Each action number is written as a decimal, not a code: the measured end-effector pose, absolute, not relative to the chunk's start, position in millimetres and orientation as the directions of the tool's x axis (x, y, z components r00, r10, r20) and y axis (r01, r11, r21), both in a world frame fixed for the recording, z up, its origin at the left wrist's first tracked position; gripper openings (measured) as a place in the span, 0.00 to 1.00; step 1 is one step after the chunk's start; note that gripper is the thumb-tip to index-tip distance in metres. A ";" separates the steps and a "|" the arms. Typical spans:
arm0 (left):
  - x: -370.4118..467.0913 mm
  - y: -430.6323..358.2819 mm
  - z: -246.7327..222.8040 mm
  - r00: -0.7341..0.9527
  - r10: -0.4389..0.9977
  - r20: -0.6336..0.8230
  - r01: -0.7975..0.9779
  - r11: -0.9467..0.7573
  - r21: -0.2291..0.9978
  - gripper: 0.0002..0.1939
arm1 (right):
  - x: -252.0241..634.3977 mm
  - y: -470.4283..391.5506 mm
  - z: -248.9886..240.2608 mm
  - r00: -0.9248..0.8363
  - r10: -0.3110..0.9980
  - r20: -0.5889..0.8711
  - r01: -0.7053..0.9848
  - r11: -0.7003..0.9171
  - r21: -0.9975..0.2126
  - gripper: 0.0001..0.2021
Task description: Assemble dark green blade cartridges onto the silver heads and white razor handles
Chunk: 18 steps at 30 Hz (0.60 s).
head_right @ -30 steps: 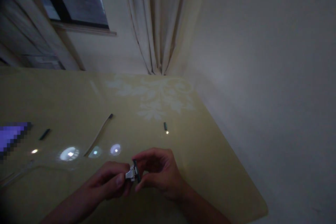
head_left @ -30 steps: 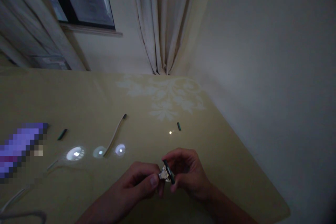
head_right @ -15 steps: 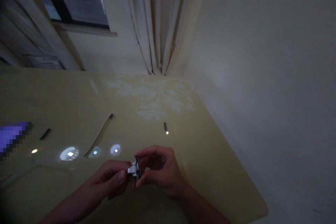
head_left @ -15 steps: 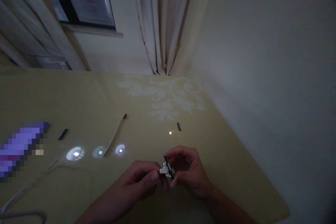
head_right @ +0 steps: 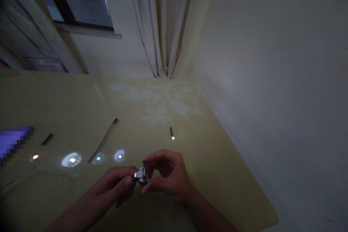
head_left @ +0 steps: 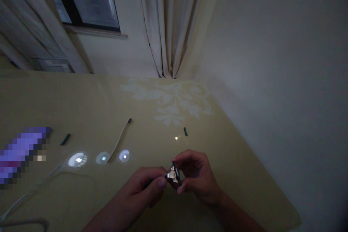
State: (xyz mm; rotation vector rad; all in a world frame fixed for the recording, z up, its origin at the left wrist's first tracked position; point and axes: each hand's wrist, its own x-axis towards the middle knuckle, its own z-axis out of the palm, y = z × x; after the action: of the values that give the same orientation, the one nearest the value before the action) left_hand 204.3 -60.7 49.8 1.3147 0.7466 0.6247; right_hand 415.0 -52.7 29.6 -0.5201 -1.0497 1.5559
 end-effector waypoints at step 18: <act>206.2 -60.9 52.4 0.622 0.765 -0.166 -0.024 0.230 0.973 0.31 | 416.3 -54.0 27.6 -0.290 0.948 0.134 -0.530 -0.043 -0.847 0.28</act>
State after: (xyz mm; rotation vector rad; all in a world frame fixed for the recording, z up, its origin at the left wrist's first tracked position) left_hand 206.2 -60.9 52.4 1.2309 0.7421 0.6169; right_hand 416.3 -54.0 27.6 -0.5795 -1.0160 1.6129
